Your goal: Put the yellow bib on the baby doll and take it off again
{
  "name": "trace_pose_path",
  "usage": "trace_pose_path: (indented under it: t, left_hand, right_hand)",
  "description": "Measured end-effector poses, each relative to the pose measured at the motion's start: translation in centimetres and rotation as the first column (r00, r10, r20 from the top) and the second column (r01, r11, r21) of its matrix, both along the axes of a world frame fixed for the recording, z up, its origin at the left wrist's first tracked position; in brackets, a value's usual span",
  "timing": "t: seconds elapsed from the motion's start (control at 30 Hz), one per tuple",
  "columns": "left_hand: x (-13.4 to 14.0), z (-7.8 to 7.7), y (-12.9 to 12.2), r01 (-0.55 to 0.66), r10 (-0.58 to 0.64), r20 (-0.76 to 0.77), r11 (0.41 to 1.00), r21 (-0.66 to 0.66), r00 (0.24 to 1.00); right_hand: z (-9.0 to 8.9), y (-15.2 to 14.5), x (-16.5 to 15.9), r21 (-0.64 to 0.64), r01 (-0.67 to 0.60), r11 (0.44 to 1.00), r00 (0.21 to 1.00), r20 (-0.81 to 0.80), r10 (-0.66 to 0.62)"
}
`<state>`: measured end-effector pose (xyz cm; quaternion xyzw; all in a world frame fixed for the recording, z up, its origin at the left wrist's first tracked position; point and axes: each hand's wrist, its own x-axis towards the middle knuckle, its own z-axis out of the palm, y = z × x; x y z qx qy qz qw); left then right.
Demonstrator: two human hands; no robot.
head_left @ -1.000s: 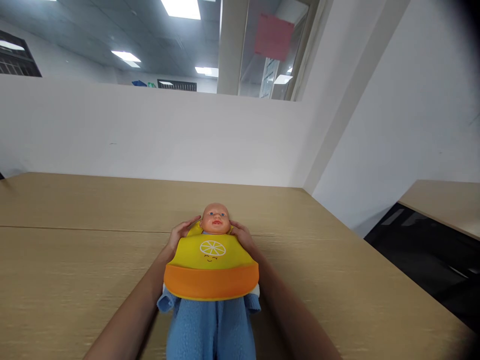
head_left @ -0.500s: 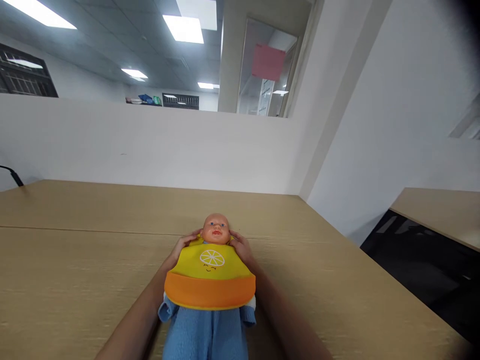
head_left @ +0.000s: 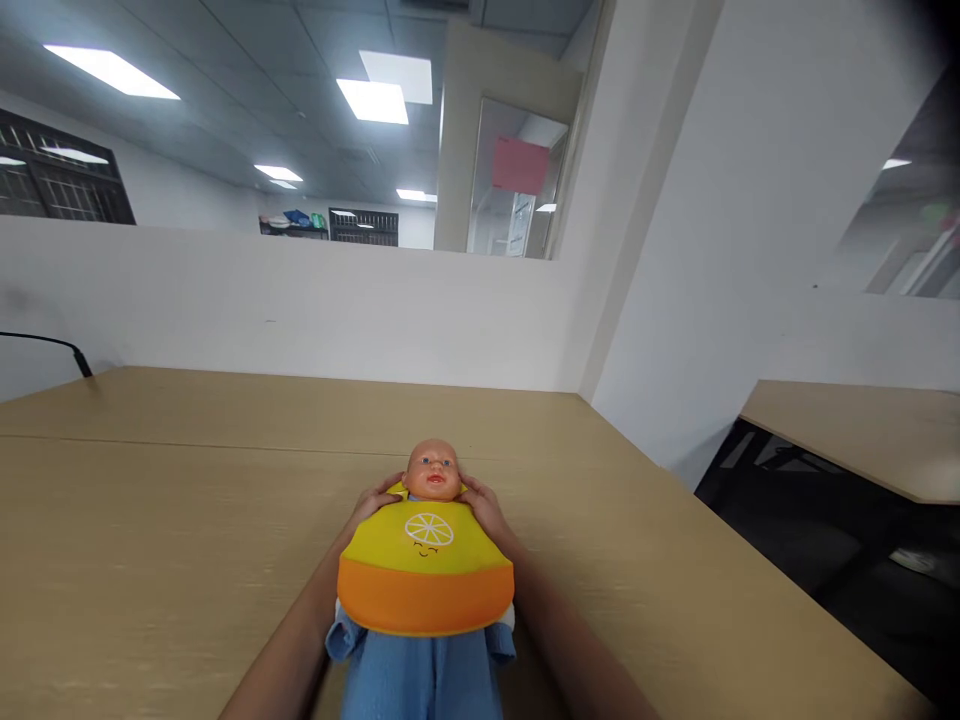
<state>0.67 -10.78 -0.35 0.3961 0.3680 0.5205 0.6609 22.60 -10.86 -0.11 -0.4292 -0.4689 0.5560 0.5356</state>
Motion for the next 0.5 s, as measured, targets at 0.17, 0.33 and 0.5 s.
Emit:
trace_pose_path:
  t: [0.17, 0.33, 0.5]
  left_hand:
    - [0.2, -0.1, -1.9, -0.046, 0.045, -0.045, 0.998, -0.030, 0.998]
    - [0.0, -0.7, -1.6, -0.080, 0.080, -0.001, 0.997, -0.010, 0.997]
    - [0.2, -1.2, -0.9, -0.084, 0.087, 0.083, 0.996, -0.035, 0.993]
  right_hand:
    - [0.7, -2.1, 0.0, 0.014, -0.070, 0.997, 0.997, -0.035, 0.070]
    - [2.6, -1.7, -0.1, 0.056, -0.159, 0.986, 0.987, 0.032, 0.157]
    - [4.7, -0.1, -2.4, -0.011, -0.213, 0.977, 0.977, 0.024, 0.213]
